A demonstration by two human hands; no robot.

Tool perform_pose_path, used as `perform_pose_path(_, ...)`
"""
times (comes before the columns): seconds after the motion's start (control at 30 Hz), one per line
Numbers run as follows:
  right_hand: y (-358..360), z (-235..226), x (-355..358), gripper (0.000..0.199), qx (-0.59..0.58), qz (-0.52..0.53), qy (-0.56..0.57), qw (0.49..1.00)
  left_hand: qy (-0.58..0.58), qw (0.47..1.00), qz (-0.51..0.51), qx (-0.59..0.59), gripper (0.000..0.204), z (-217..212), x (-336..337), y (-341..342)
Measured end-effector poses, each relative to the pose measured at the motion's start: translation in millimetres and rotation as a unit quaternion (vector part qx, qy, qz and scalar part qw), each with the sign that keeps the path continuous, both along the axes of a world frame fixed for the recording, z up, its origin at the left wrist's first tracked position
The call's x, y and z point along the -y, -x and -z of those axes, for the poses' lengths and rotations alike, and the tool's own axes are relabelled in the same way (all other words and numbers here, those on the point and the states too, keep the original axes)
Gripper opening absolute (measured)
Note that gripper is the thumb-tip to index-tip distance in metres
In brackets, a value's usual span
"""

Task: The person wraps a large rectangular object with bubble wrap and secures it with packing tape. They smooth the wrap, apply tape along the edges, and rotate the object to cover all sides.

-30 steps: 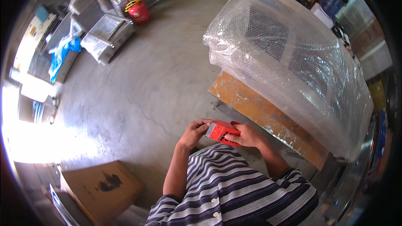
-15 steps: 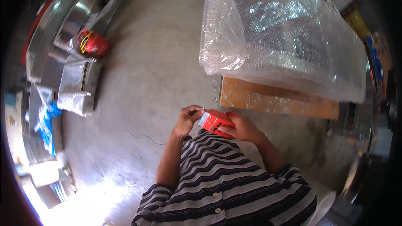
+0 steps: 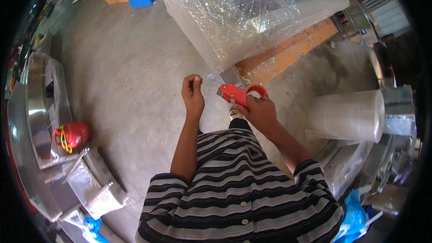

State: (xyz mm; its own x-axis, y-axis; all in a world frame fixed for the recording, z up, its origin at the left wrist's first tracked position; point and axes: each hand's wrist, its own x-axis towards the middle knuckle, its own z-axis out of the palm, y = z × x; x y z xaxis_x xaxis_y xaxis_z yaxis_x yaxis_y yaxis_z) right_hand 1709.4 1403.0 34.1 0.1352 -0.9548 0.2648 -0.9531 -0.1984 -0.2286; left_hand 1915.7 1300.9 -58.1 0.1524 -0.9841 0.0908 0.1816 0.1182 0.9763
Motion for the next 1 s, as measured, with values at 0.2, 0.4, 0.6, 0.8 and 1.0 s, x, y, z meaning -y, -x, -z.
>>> perform_pose_path(0.2, -33.4, 9.2, 5.3, 0.044, -0.059, 0.103, 0.018, 0.993, 0.038, 0.996, 0.068, -0.041, 0.014, 11.3, 48.7, 7.2)
perform_pose_path(0.4, -32.8, 6.4, -5.6, 0.043, -0.084, 0.127, 0.024, 0.988, 0.037, 0.996, 0.074, -0.018, 0.015, 10.8, 39.9, 15.3)
perform_pose_path(0.6, -21.8, 20.8, 16.7, 0.042, -0.086, 0.136, 0.048, 0.986, 0.048, 0.999, 0.016, -0.014, 0.016, 15.3, 58.2, 35.5)
perform_pose_path(0.8, -15.7, 24.3, 43.9, 0.04, -0.085, 0.154, 0.056, 0.983, 0.085, 0.996, -0.03, 0.028, 0.018, 15.2, 85.6, 56.2)
perform_pose_path(1.0, -4.5, 30.9, 48.9, 0.046, -0.072, 0.151, 0.026, 0.986, 0.101, 0.981, -0.082, 0.145, 0.027, 44.5, 94.3, 79.1)
